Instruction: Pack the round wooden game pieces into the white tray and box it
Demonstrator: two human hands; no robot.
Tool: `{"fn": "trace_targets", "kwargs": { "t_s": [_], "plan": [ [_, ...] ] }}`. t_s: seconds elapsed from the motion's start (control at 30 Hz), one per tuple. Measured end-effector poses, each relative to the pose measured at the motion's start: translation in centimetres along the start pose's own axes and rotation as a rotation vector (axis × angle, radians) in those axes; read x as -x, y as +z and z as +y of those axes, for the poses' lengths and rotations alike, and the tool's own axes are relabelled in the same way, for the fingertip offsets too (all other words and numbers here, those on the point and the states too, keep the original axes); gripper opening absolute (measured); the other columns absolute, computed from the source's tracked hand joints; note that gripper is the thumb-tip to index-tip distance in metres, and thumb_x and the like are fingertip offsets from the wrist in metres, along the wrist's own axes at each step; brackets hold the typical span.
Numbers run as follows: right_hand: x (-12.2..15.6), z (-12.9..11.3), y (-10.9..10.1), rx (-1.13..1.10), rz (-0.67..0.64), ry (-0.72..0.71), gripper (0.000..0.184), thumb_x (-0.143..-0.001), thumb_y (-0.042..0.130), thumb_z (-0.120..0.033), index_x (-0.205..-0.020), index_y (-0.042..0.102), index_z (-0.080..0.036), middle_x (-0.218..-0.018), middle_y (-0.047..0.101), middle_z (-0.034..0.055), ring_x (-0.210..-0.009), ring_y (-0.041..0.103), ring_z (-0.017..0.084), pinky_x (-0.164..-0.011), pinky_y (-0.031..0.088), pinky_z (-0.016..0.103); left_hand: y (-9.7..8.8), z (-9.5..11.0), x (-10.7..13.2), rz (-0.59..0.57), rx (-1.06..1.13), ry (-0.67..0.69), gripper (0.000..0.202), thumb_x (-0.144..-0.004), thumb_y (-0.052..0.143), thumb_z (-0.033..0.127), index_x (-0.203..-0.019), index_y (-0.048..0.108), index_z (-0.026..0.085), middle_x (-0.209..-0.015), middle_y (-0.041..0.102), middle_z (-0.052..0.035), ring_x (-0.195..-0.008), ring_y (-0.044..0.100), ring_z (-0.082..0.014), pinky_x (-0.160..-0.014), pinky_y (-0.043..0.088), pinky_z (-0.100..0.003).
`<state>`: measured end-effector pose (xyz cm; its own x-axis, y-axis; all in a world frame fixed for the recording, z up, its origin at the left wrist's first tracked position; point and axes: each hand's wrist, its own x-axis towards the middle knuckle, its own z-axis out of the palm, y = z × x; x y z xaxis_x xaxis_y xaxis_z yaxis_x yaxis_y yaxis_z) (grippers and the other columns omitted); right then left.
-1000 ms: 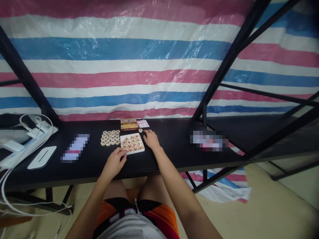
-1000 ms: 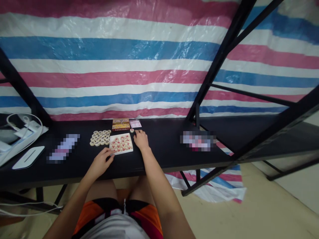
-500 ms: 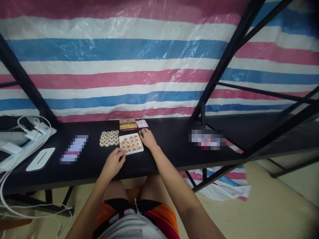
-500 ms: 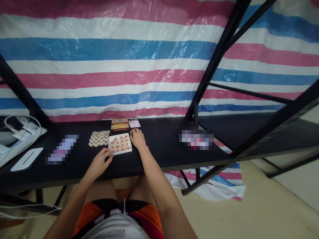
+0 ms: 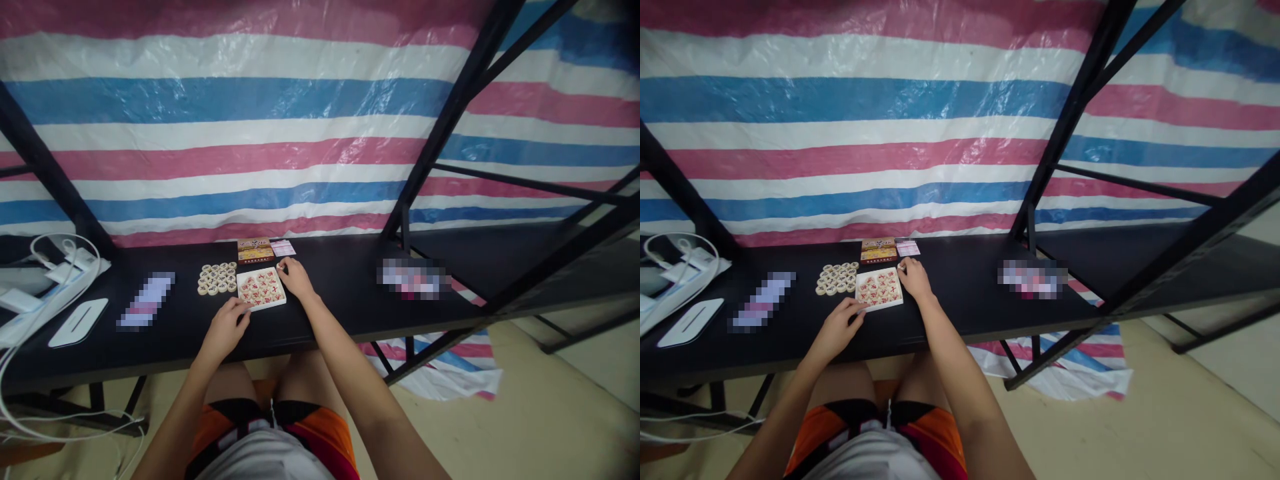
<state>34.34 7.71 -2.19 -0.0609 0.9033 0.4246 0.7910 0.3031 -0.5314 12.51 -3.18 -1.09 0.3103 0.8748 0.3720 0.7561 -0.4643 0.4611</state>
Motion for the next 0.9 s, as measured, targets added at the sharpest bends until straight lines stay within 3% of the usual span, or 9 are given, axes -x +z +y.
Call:
{"fn": "trace_targets", "kwargs": {
  "t_s": [0.27, 0.7, 0.9],
  "plan": [
    [-0.1, -0.2, 0.1, -0.203, 0.039, -0.035, 0.010, -0.078, 0.050, -0.026, -0.084, 0.055, -0.020, -0.085, 0.057, 0.0012, -0.078, 0.053, 0.014, -0.076, 0.040, 0.026, 0.0, 0.0, 0.0, 0.009, -0.009, 0.015, 0.028, -0.088, 0.042, 0.026, -0.099, 0.067, 0.021, -0.097, 0.059, -0.0059, -0.092, 0.060, -0.0192, -0.084, 0.048, -0.031],
    [0.1, -0.7, 0.1, -0.269, -0.017, -0.058, 0.013, -0.077, 0.050, -0.027, -0.086, 0.055, -0.020, -0.087, 0.058, 0.0006, -0.075, 0.055, 0.013, -0.075, 0.042, 0.026, 0.1, -0.1, 0.1, 0.023, -0.013, 0.023, 0.027, -0.087, 0.044, 0.024, -0.101, 0.067, 0.021, -0.097, 0.060, -0.0058, -0.092, 0.059, -0.0187, -0.085, 0.048, -0.031],
    [0.7, -2.0, -0.8, -0.260, 0.069, -0.189, 0.017, -0.079, 0.048, -0.026, -0.092, 0.055, -0.019, -0.087, 0.057, 0.0019, -0.075, 0.053, 0.013, -0.076, 0.042, 0.025, 0.0, 0.0, 0.1, 0.020, -0.007, 0.021, 0.027, -0.087, 0.044, 0.024, -0.100, 0.067, 0.021, -0.098, 0.059, -0.0057, -0.092, 0.059, -0.0187, -0.085, 0.048, -0.031]
  ]
}}
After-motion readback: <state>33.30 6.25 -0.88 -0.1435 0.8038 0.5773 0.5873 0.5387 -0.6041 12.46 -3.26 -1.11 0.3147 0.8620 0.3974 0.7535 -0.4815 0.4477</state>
